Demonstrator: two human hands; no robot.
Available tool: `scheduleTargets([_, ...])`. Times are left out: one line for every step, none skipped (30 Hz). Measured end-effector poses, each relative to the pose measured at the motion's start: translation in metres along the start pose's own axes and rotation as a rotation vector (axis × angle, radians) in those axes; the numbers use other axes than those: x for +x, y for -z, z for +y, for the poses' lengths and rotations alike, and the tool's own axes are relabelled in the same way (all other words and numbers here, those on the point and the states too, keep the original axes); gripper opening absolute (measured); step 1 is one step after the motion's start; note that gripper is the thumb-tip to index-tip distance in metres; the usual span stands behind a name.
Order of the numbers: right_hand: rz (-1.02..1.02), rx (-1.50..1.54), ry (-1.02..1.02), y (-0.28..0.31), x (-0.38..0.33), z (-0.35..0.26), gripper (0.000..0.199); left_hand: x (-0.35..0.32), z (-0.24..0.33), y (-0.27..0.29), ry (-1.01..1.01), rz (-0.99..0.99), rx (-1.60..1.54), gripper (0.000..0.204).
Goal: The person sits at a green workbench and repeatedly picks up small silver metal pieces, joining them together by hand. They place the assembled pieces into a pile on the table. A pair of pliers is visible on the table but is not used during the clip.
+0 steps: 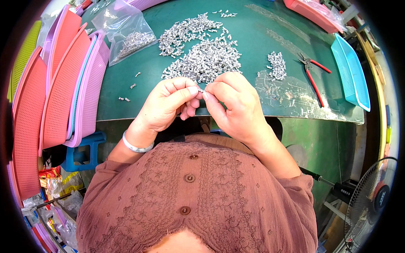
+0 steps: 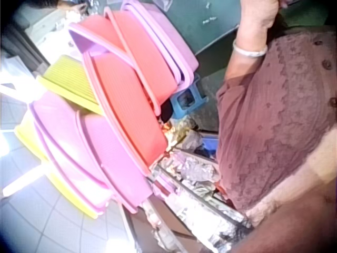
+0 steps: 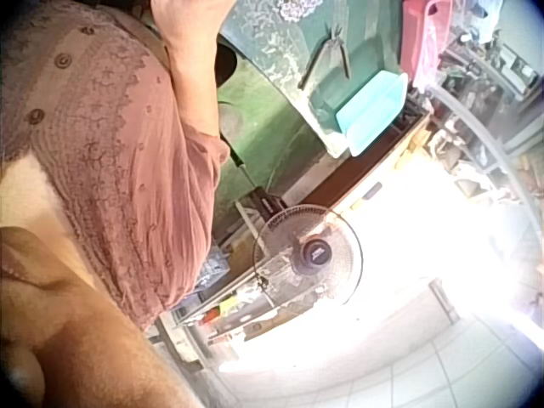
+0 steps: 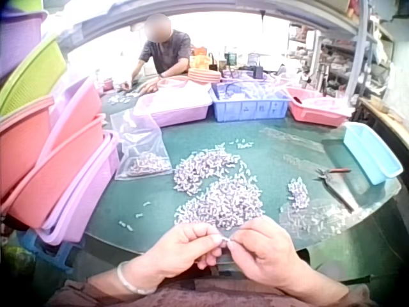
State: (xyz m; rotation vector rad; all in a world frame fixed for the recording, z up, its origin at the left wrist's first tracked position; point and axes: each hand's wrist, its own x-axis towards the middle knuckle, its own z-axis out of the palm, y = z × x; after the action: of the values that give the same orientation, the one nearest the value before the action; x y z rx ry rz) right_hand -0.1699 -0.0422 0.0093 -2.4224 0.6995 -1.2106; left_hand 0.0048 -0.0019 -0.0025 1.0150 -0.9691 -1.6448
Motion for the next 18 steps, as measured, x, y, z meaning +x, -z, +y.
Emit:
scheduleTargets([0.000,-0.001,0.002,0.000,0.000,0.000,0.010,0.000,0.000,0.000,0.001,0.000,-0.001,0.014])
scheduleTargets([0.000,-0.002,0.005,0.000,0.000,0.000,0.010,0.000,0.001,0.000,0.002,0.000,-0.002,0.014])
scheduleTargets([0.000,-0.001,0.006,0.000,0.000,0.000,0.010,0.000,0.001,0.000,0.002,0.000,-0.004,0.014])
scheduleTargets([-0.001,0.000,0.008,0.000,0.000,0.000,0.010,-0.001,0.001,0.000,-0.003,0.003,0.004,0.014])
scheduleTargets([-0.001,0.002,0.010,0.000,0.000,-0.001,0.010,-0.001,0.000,-0.001,-0.009,0.006,0.012,0.013])
scheduleTargets([-0.001,0.005,0.005,0.000,0.001,-0.001,0.010,-0.001,0.000,-0.001,-0.015,0.010,0.019,0.013])
scheduleTargets([0.000,0.007,-0.001,0.000,0.001,-0.001,0.011,-0.001,-0.001,-0.001,-0.019,0.017,0.009,0.013])
scheduleTargets([0.001,0.009,-0.007,0.001,0.001,-0.001,0.011,-0.001,-0.001,-0.001,-0.023,0.025,-0.001,0.013])
scheduleTargets([0.000,0.046,-0.038,0.000,0.000,-0.001,0.012,-0.001,-0.001,-0.001,-0.027,0.033,-0.012,0.013])
scheduleTargets([-0.001,0.081,-0.069,0.001,-0.001,0.001,0.013,-0.001,-0.001,-0.001,-0.025,0.035,-0.011,0.013])
scheduleTargets([-0.002,0.117,-0.100,0.001,-0.003,0.002,0.015,-0.001,-0.001,-0.001,-0.023,0.037,-0.010,0.013])
scheduleTargets([-0.007,0.135,-0.107,0.001,-0.004,0.005,0.016,-0.001,-0.001,-0.001,-0.021,0.038,-0.009,0.013])
scheduleTargets([-0.011,0.153,-0.113,0.002,-0.005,0.008,0.017,-0.001,-0.001,-0.001,-0.021,0.038,-0.006,0.013])
scheduleTargets([-0.015,0.172,-0.119,0.002,-0.006,0.010,0.019,-0.001,0.000,-0.001,-0.022,0.037,-0.003,0.012])
scheduleTargets([-0.006,0.221,-0.158,0.001,-0.008,0.011,0.020,-0.001,0.000,-0.001,-0.022,0.037,0.000,0.012])
scheduleTargets([0.003,0.269,-0.197,0.000,-0.010,0.012,0.021,-0.001,0.000,-0.002,-0.023,0.035,0.004,0.013])
scheduleTargets([0.011,0.318,-0.235,-0.001,-0.011,0.012,0.023,-0.002,0.000,-0.002,-0.023,0.034,0.008,0.014])
scheduleTargets([0.021,0.387,-0.287,-0.003,-0.012,0.012,0.025,-0.002,0.000,-0.002,-0.024,0.033,0.012,0.015])
